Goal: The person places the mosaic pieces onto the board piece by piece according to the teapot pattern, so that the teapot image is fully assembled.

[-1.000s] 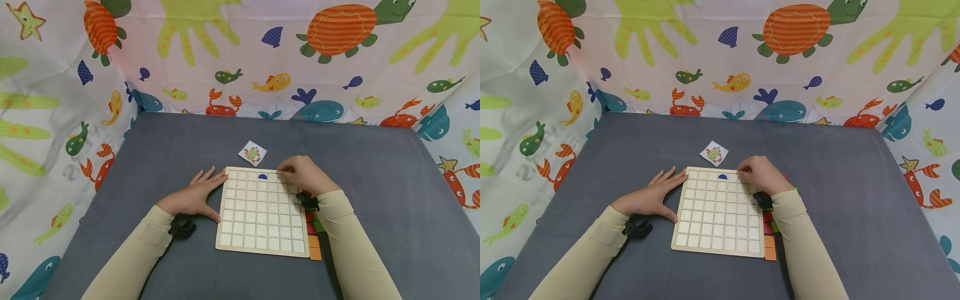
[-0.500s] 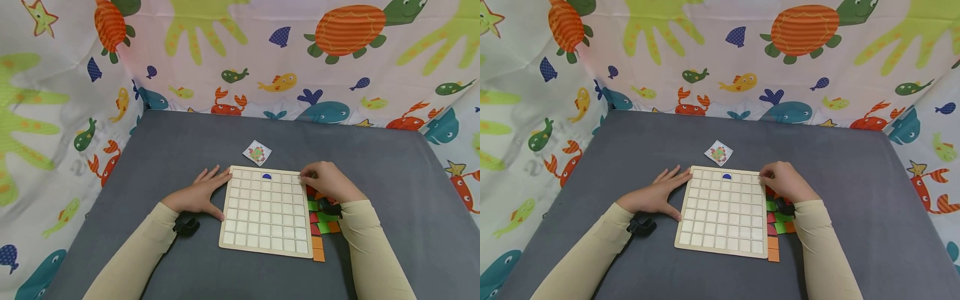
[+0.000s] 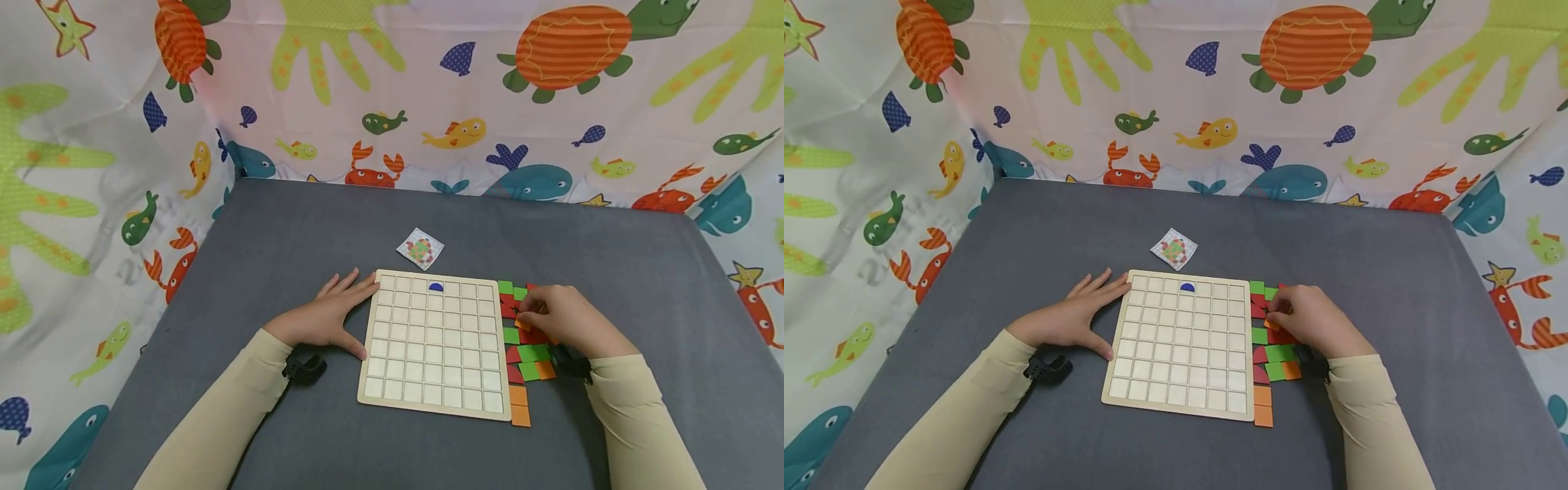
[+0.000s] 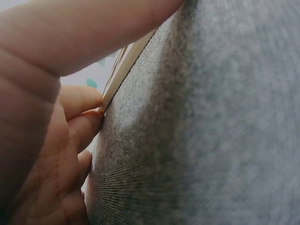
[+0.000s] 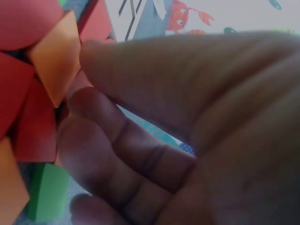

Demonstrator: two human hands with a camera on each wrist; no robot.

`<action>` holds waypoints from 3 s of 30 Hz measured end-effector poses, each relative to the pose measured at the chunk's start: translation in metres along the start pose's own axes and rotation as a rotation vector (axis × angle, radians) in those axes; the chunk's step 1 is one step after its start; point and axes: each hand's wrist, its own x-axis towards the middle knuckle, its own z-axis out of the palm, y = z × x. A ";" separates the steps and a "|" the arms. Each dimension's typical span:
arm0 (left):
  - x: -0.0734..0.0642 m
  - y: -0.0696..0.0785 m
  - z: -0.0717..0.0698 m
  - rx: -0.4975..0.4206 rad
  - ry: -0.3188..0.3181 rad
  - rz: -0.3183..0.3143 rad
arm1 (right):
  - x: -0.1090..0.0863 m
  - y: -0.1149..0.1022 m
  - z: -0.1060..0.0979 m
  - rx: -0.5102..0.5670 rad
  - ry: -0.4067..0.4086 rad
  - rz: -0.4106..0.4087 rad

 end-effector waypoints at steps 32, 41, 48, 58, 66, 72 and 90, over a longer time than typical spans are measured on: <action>0.000 0.001 0.000 0.021 -0.007 -0.003 | -0.010 -0.002 0.006 -0.056 0.041 0.028; -0.001 0.002 -0.002 0.014 -0.004 0.005 | -0.013 -0.002 0.006 -0.057 0.016 0.047; -0.001 0.002 -0.002 0.010 0.004 -0.002 | -0.013 -0.004 0.006 -0.060 -0.012 0.019; -0.001 0.001 -0.002 0.016 0.003 -0.003 | -0.014 -0.012 0.000 -0.033 -0.017 0.015; 0.000 0.001 -0.001 0.025 -0.002 -0.002 | -0.015 -0.021 -0.003 -0.059 0.034 -0.027; -0.001 0.004 -0.002 0.025 -0.002 -0.005 | -0.008 -0.031 0.001 -0.020 0.072 -0.051; -0.001 0.003 -0.001 0.035 -0.001 -0.012 | 0.033 -0.074 0.020 0.005 0.083 -0.208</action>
